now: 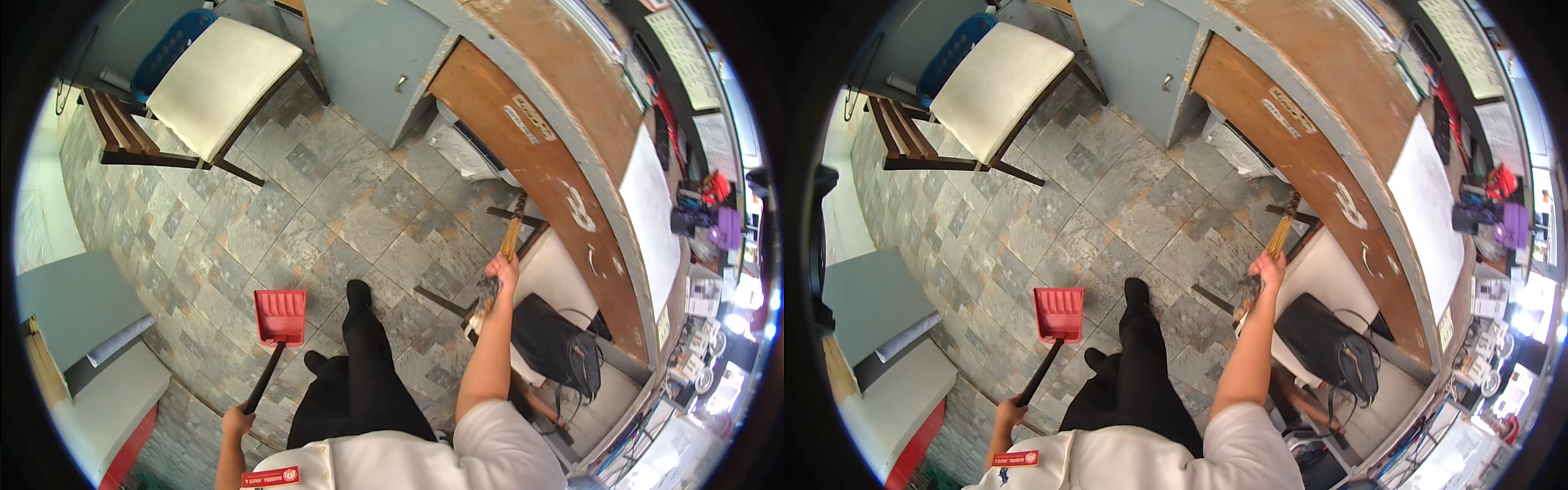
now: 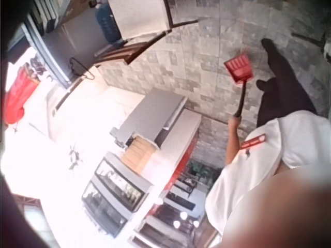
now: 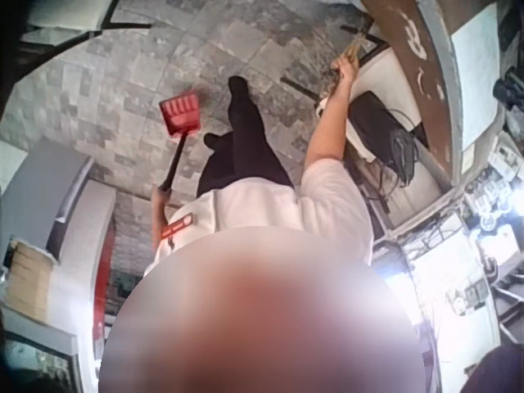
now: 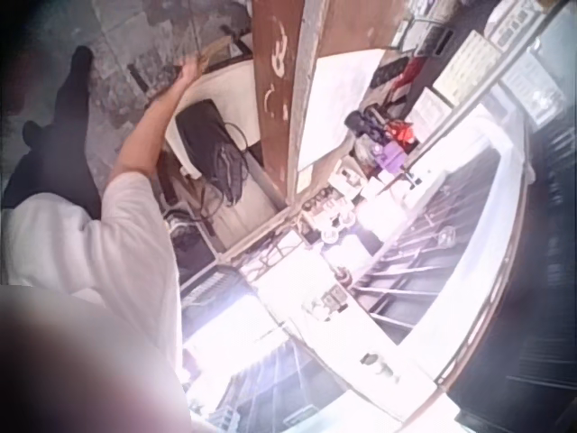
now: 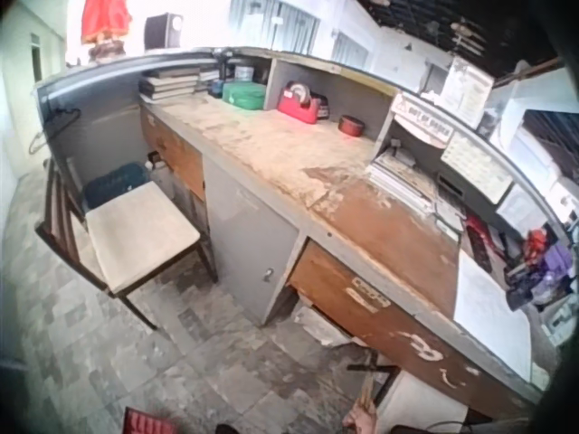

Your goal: The person sweeps a tiled floor with a broom and dustpan, moving around furniture and equipment. They reposition a chair and a blue basket to access areas underneath, then continue sweeping the floor.

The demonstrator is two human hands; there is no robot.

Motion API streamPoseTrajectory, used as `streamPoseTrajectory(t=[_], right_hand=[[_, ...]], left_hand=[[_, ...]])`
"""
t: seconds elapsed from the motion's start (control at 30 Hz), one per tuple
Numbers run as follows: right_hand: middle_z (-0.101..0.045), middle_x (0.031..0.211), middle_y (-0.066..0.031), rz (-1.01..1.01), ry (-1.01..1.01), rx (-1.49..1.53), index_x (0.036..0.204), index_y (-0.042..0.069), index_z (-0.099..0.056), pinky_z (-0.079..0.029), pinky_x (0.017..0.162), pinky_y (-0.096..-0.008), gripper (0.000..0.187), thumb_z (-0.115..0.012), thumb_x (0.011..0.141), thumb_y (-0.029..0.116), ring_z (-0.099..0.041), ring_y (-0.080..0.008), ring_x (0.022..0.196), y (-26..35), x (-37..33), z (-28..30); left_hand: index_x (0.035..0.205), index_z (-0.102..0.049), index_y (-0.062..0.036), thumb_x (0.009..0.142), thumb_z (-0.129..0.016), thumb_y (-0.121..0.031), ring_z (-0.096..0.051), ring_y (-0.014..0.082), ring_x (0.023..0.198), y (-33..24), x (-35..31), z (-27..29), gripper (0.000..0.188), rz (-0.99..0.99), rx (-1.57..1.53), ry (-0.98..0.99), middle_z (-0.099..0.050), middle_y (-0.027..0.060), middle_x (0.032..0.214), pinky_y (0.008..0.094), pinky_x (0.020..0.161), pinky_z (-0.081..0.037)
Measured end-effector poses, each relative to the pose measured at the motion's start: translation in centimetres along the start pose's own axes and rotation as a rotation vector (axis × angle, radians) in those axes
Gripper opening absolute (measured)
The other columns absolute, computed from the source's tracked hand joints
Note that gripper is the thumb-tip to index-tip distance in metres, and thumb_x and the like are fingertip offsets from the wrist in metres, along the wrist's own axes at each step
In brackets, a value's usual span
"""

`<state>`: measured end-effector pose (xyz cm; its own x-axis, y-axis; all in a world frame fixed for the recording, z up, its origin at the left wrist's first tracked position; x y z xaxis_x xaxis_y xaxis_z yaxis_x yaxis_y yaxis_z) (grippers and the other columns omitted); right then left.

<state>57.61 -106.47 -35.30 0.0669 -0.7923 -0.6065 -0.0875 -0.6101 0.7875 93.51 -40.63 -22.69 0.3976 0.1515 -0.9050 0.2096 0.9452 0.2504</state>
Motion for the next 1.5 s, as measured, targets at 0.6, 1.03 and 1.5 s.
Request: streamPoseTrajectory(t=[0.6,1.03,1.5], right_hand=[[-0.052,0.052,-0.0089,-0.408,0.051,-0.928,0.077,0.000,-0.055,-0.042,0.041,-0.0316,0.010,-0.049,0.074,0.007,-0.052,-0.0180,0.042,-15.9,-0.1,-1.0],[-0.038,0.051,0.0000,-0.580,0.128,-0.454,0.111,0.007,-0.045,-0.033,0.035,-0.0247,0.029,-0.045,0.081,0.004,-0.037,-0.0091,0.039,-4.1,-26.0,0.5],[-0.049,0.055,-0.0069,-0.426,0.467,-1.311,0.081,0.001,-0.052,-0.042,0.041,-0.0312,0.010,-0.053,0.075,0.009,-0.050,-0.0166,0.045,-21.5,-17.6,-16.2]], left_hand=[[0.112,-0.051,-0.0255,0.066,-0.062,-0.029,-0.057,0.0273,0.086,-2.0,-1.9,1.6,0.047,0.101,0.113,-0.055,-0.060,0.0108,0.092,0.0367,0.075,-0.044],[0.110,-0.053,-0.0236,0.067,-0.059,-0.027,-0.059,0.0260,0.079,-2.0,1.4,2.1,0.044,-0.033,-0.116,-0.021,-0.061,0.0128,0.084,0.0356,0.072,-0.045],[0.111,-0.052,-0.0228,0.068,-0.061,-0.025,-0.057,0.0277,0.086,10.9,2.9,-1.7,0.044,0.031,-0.226,-0.047,-0.060,0.0131,0.090,0.0371,0.073,-0.044]])
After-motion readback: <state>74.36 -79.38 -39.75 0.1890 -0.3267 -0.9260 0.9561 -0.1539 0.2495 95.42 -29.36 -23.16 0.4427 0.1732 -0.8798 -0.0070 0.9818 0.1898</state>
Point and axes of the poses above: each hand's wrist, its own x-axis towards the middle knuckle, its own z-axis out of the back of the hand, y = z × x, the point moved 8 cm from there along x, towards the middle knuckle
